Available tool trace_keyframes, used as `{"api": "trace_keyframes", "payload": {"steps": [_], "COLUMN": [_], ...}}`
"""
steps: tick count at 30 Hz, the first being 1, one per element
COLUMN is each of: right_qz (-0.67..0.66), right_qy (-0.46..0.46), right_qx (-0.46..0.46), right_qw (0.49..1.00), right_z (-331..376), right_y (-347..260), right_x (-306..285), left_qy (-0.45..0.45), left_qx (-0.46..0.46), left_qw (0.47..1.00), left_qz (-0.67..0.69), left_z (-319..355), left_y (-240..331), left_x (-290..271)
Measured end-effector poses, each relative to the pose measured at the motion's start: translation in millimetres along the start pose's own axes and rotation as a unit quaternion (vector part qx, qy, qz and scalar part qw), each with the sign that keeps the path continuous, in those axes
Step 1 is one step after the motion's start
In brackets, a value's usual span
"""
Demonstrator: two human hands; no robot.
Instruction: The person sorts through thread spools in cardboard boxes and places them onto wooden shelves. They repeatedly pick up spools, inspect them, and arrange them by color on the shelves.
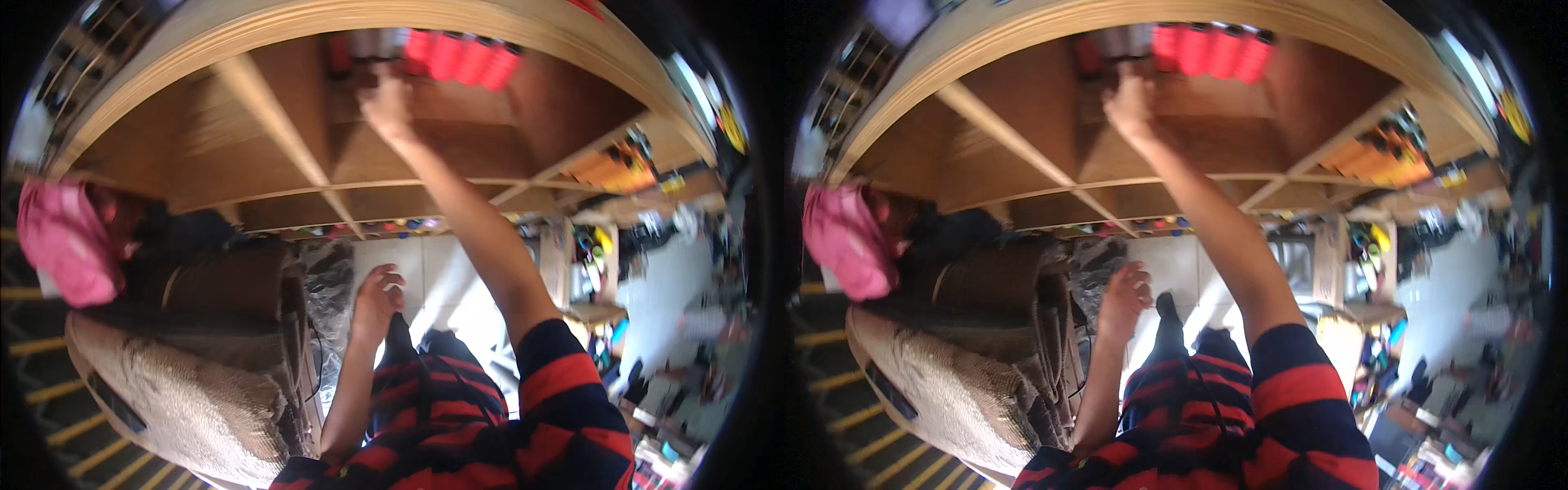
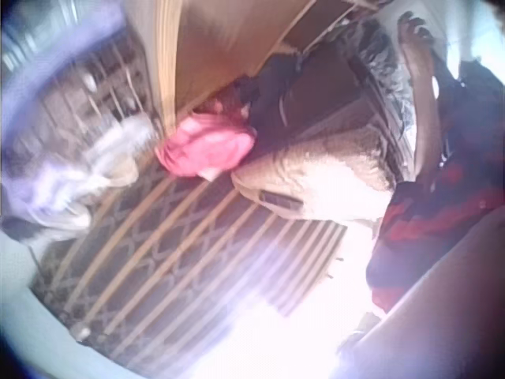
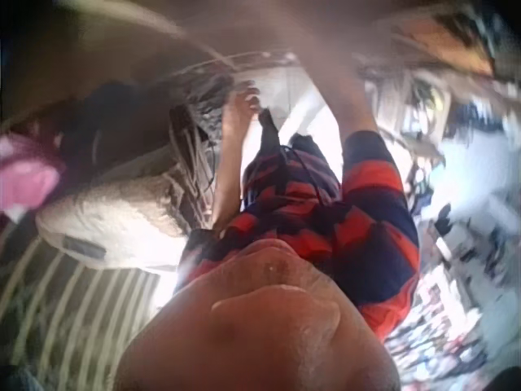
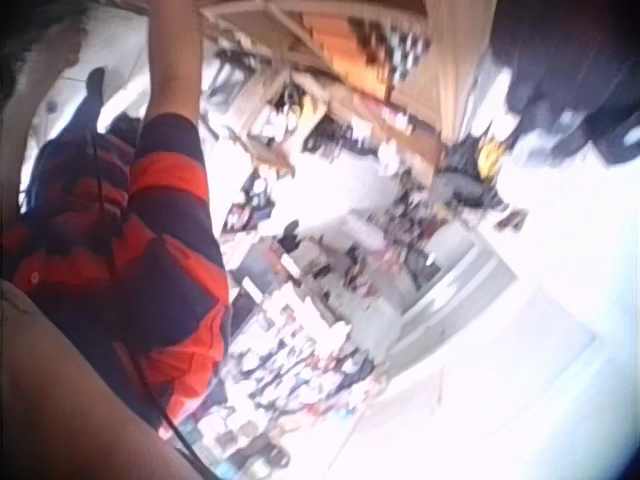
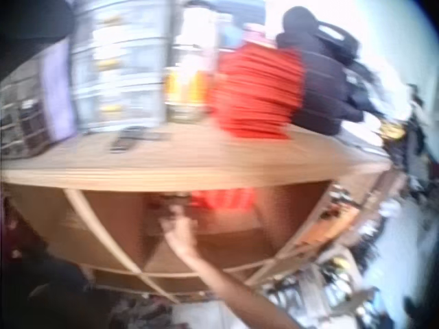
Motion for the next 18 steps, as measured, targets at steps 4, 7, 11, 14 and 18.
{"api": "trace_keyframes", "payload": {"steps": [4, 7, 11, 14, 18], "right_qz": [-0.174, -0.077, -0.115, -0.058, -0.030], "right_qy": [-0.059, -0.049, 0.107, 0.212, 0.327], "right_qx": [0.050, 0.002, 0.243, 0.356, 0.433], "right_qw": [0.982, 0.996, 0.957, 0.908, 0.839], "right_z": [89, 159, 293, 389, 476], "right_y": [-46, -68, 0, 25, 23], "right_x": [-92, -199, -340, -429, -511], "left_qy": [0.014, -0.008, -0.075, -0.109, -0.198], "left_qx": [-0.051, -0.099, -0.155, -0.178, -0.215], "left_qw": [0.998, 0.995, 0.980, 0.965, 0.924], "left_qz": [0.029, -0.028, -0.099, -0.158, -0.246], "left_z": [-17, -35, -49, -55, -64], "left_y": [-17, -44, -89, -122, -194], "left_x": [5, 37, 107, 161, 223]}}
Point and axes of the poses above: each hand's wrist, its own z-axis away from the middle knuckle, its own x-axis out of the palm, y = z × x, the point moved 10 cm from there along -z, towards the middle knuckle, and after that the axes turned 13 degrees about -z, right-handed, at the moved point
